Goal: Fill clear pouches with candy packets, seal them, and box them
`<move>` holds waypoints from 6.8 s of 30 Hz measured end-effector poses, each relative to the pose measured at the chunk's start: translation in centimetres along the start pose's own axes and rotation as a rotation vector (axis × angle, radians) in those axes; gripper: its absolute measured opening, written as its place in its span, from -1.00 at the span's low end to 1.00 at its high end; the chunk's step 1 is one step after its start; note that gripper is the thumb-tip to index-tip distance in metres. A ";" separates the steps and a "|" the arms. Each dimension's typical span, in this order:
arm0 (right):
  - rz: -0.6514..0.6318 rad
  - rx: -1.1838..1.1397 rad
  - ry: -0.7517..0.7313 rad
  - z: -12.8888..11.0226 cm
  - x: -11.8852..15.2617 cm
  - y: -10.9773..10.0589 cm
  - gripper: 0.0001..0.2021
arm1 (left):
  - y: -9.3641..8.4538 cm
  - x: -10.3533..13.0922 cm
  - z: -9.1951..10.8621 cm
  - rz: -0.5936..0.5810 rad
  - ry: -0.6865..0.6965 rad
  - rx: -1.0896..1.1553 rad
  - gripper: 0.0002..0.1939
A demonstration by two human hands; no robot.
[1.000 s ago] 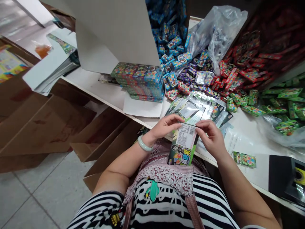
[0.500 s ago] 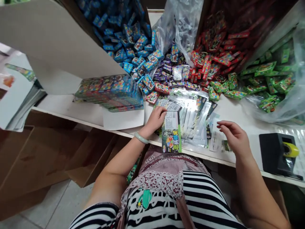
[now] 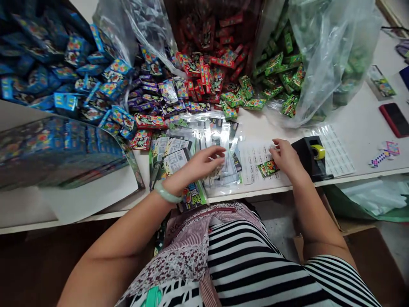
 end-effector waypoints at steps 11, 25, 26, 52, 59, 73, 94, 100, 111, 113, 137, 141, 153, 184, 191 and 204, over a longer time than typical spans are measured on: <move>-0.016 -0.086 0.132 0.8 0.2 0.6 -0.55 | 7.7 -6.8 0.6 0.073 -0.202 0.226 -0.82; 0.092 -0.510 0.191 2.5 0.7 1.6 -0.52 | 9.5 -5.2 0.4 0.114 -0.145 0.410 -0.88; 0.095 -0.544 0.192 2.6 0.8 1.6 -0.51 | 9.5 -5.1 0.3 0.124 -0.138 0.412 -0.87; 0.006 -0.918 0.328 1.8 1.1 1.6 -0.61 | 8.7 -5.9 0.1 0.218 -0.185 0.361 -0.64; -0.002 -0.834 0.284 2.1 1.0 1.7 -0.57 | 8.8 -6.1 -0.5 0.273 -0.098 0.207 -0.60; -0.064 -0.755 0.243 2.0 1.2 1.3 -0.71 | 7.5 -6.0 1.4 0.209 0.018 -0.055 -0.93; -0.132 -0.805 0.348 1.8 1.4 1.3 -0.73 | 8.6 -7.7 0.9 0.063 -0.202 0.159 -0.92; -0.102 -0.853 0.271 1.7 1.3 1.5 -0.74 | 8.8 -7.6 0.5 0.063 -0.189 0.200 -0.92; -0.150 -0.786 0.345 1.6 1.4 1.2 -0.71 | 8.7 -7.5 0.6 0.035 -0.223 0.175 -0.96; -0.139 -0.789 0.342 1.6 1.4 1.3 -0.71 | 8.7 -7.5 0.7 0.036 -0.233 0.184 -0.96; -0.443 -0.566 0.172 -0.6 -0.3 -1.4 -0.59 | 8.8 -7.5 1.2 -0.014 -0.199 0.174 -0.95; -0.467 -0.511 0.147 -0.5 -0.4 -1.4 -0.61 | 8.7 -7.4 1.2 -0.022 -0.223 0.153 -0.94; -0.425 -0.624 0.158 -0.2 -0.2 -1.0 -0.65 | 9.0 -7.8 0.8 -0.031 -0.207 0.146 -0.93; -0.309 -0.481 0.035 -0.1 -0.4 0.2 -0.85 | 9.0 -7.6 0.9 -0.057 -0.248 0.118 -0.93; -0.328 -0.413 -0.056 -1.5 -0.6 -0.2 -0.77 | 9.0 -7.7 1.0 -0.051 -0.221 0.096 -0.92; -0.378 -0.327 -0.121 -3.7 -1.5 -0.2 -0.78 | 8.8 -6.9 1.1 -0.023 -0.247 0.153 -0.90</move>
Point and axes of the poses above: each hand's wrist, its own x-axis away from the middle knuckle, its own y-axis out of the palm, z = x × y, the point moved 2 cm from there along -x, towards the middle knuckle, and after that the axes turned 1 degree about -x, right-handed, at the moved point
